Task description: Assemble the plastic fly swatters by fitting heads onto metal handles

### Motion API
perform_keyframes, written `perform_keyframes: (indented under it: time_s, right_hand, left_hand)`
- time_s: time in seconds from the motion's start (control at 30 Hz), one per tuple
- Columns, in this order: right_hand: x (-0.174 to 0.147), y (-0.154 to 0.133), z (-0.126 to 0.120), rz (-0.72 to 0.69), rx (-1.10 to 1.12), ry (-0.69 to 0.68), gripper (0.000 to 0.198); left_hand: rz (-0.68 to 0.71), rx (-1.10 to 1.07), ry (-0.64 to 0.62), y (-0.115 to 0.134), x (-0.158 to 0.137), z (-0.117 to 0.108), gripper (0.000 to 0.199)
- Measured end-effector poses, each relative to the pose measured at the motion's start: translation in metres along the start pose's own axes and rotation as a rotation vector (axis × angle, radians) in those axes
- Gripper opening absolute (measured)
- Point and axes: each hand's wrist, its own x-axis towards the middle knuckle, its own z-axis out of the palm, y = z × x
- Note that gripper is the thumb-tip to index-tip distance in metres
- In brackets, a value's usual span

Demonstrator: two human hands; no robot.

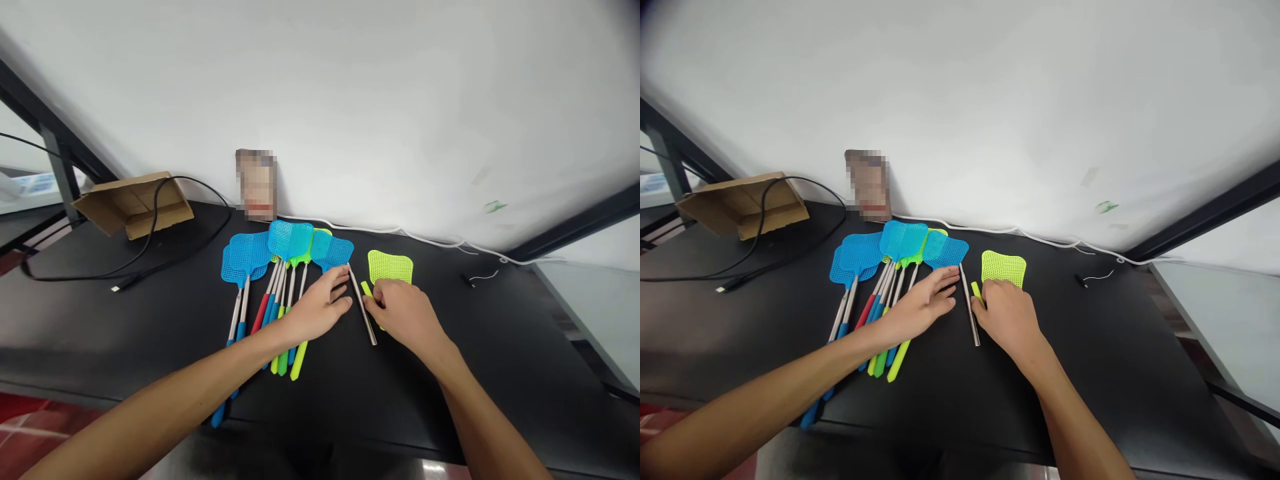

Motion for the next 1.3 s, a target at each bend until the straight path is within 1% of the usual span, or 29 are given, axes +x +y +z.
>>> perform_keyframes:
  time_s: [0.1,0.2,0.3,0.37,0.43,0.53,0.6,0.67,0.73,0.83,0.9,0.97,1.07,1.17,1.23,1.3]
  right_hand:
    - [-0.001,0.000,-0.003,-0.005,0.031,-0.015,0.030]
    - [-0.001,0.008,-0.007,0.047,0.020,-0.010,0.032]
    - [0.002,0.018,-0.011,0.113,-0.023,-0.002,0.033]
    - [0.003,0.022,-0.010,0.118,-0.029,-0.020,0.033]
    - [0.003,0.022,-0.009,0.098,-0.011,-0.040,0.033]
    - [0.002,0.019,-0.006,0.068,0.012,-0.045,0.034]
    - [0.002,0.018,-0.005,0.060,0.012,-0.048,0.036]
    - [0.001,0.019,-0.005,0.062,-0.004,-0.051,0.038]
    - [0.002,0.022,-0.007,0.073,-0.025,-0.047,0.041]
    - [0.002,0.027,-0.011,0.105,-0.048,-0.037,0.047]
    - [0.002,0.027,-0.012,0.123,-0.070,-0.030,0.050]
    - [0.002,0.025,-0.011,0.119,-0.098,-0.032,0.051]
    - [0.002,0.017,-0.008,0.086,-0.124,-0.050,0.046]
    - [0.002,0.008,-0.005,0.051,-0.131,-0.054,0.039]
    - [0.003,0.004,-0.004,0.037,-0.132,-0.045,0.036]
    - [0.003,0.002,-0.003,0.027,-0.124,-0.037,0.034]
  left_hand:
    - [0.175,0.332,-0.077,0.002,-0.008,0.003,0.045]
    - [0.277,0.625,-0.124,0.006,-0.015,0.006,0.040]
    - [0.359,0.828,-0.123,0.006,-0.018,0.007,0.034]
    - [0.407,0.931,-0.111,0.003,-0.017,0.007,0.031]
    - [0.437,0.991,-0.084,0.000,-0.015,0.006,0.028]
    - [0.477,1.001,-0.029,-0.005,-0.015,0.006,0.021]
    - [0.484,0.999,0.011,-0.006,-0.015,0.006,0.014]
    - [0.484,1.026,0.061,-0.005,-0.015,0.005,0.012]
    - [0.503,1.054,0.116,-0.003,-0.013,0.003,0.016]
    - [0.536,1.043,0.151,-0.004,-0.011,-0.001,0.030]
    - [0.542,1.028,0.152,-0.007,-0.009,-0.003,0.038]
    - [0.545,1.052,0.151,-0.009,-0.007,-0.003,0.042]
    - [0.523,1.172,0.150,-0.010,-0.003,0.001,0.044]
    - [0.451,1.329,0.113,-0.009,0.001,0.005,0.048]
    - [0.418,1.434,0.077,-0.007,0.001,0.006,0.044]
    - [0.418,1.514,0.045,-0.005,0.000,0.006,0.036]
